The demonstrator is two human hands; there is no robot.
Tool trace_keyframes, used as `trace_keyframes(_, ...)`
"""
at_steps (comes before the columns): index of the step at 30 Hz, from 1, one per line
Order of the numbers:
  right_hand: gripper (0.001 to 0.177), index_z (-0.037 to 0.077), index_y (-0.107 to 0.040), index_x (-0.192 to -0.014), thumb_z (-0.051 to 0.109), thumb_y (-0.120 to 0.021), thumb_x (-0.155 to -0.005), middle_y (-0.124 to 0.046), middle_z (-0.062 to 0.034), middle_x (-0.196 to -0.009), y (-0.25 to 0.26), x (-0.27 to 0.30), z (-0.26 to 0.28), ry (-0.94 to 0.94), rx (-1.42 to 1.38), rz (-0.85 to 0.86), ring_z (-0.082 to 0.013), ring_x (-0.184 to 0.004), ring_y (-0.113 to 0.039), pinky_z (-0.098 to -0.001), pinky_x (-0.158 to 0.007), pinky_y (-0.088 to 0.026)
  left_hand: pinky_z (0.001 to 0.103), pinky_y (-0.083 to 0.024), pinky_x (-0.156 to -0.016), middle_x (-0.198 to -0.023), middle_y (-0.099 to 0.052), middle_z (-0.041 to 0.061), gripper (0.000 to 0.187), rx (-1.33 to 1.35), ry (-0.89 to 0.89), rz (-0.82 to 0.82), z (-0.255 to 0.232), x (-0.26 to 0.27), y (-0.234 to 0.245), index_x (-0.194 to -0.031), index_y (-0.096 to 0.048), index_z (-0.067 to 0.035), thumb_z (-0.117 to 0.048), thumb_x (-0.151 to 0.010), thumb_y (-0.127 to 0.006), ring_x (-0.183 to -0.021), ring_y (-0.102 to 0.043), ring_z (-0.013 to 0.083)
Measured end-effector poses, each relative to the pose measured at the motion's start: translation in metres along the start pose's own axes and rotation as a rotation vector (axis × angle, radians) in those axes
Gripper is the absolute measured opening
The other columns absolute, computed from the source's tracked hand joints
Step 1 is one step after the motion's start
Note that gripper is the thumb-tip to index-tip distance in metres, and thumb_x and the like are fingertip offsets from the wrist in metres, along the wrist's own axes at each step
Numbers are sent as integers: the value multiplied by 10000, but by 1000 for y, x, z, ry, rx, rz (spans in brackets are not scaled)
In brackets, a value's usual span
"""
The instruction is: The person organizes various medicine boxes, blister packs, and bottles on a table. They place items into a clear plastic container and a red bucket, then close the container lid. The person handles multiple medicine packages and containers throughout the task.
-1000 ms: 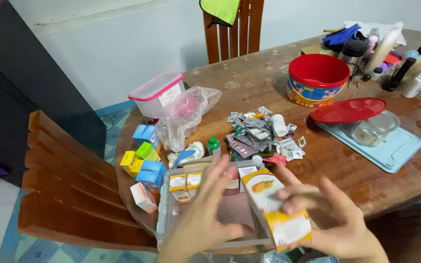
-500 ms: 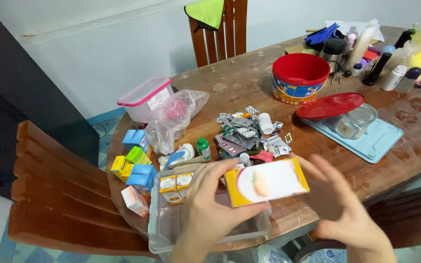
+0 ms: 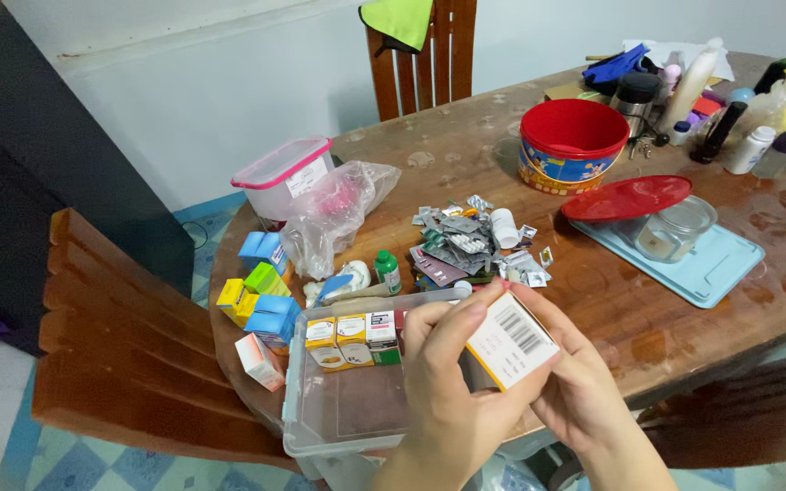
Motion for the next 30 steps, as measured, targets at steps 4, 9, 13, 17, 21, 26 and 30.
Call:
trace_keyframes(4,869,186,-357,-1591,120,-827,-865,-510,-162,-1515,-20,7,16,78,-56,217,-361,-1336,-538,-531,-1032,-495,401,-532,-1101,-1397,-634,89,776,120,22,277,3,-12,-1,-1448,-473,-122,-87,-802,-901,-1266,-608,280)
trace_keyframes(9,1028,99,-384,-1603,45,-907,-719,-538,-147,-1507,4,6,22,307,116,165,-344,-1368,-528,-515,-1087,-489,447,-514,-1122,-1502,-484,233,755,235,125,542,13,-18,-9,-1441,-467,-79,86,-736,-680,-1373,-578,367)
trace_keyframes(13,1023,86,-384,-1605,-9,-906,-731,-559,-140,-1489,36,7,29,562,173,83,-320,-1353,-562,-493,-1097,-508,420,-513,-1114,-1476,-539,185,719,192,252,504,30,-10,-20,-1458,-477,-72,67,-781,-674,-1365,-568,362)
trace_keyframes(17,966,104,-393,-1604,31,-838,-750,-572,-172,-1438,70,0,18,636,355,-104,-297,-1253,-597,-457,-1016,-523,425,-484,-1140,-1493,-564,158,664,221,176,548,25,1,-32,-1444,-527,-57,-17,-820,-750,-1388,-566,346)
trace_keyframes(21,717,110,-368,-1553,118,-716,-926,-541,-225,-1476,80,-5,-1,560,297,-128,-325,-1321,-566,-476,-1080,-495,387,-519,-1126,-1488,-595,94,606,230,141,624,15,7,-44,-1428,-600,-84,-78,-849,-782,-1372,-602,311)
trace_keyframes(26,681,140,-328,-1524,120,-676,-939,-484,-236,-1528,72,-8,0,528,315,-97,-336,-1370,-522,-494,-1103,-465,405,-507,-1130,-1479,-582,100,590,235,114,601,14,4,-42,-1416,-595,-67,-44,-855,-772,-1368,-589,313)
trace_keyframes(30,630,129,-342,-1511,133,-651,-962,-488,-254,-1531,74,-9,2,506,298,-112,-338,-1372,-533,-489,-1107,-472,401,-513,-1120,-1475,-588,109,583,224,115,588,12,3,-39,-1403,-603,-69,-35,-846,-773,-1365,-591,314)
Point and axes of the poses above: each hand's wrist, its own x-axis away from the middle knuckle, its own y-axis out of the back of the hand, z = x × y, the point moved 10 cm from there along -x, towards the middle knuckle
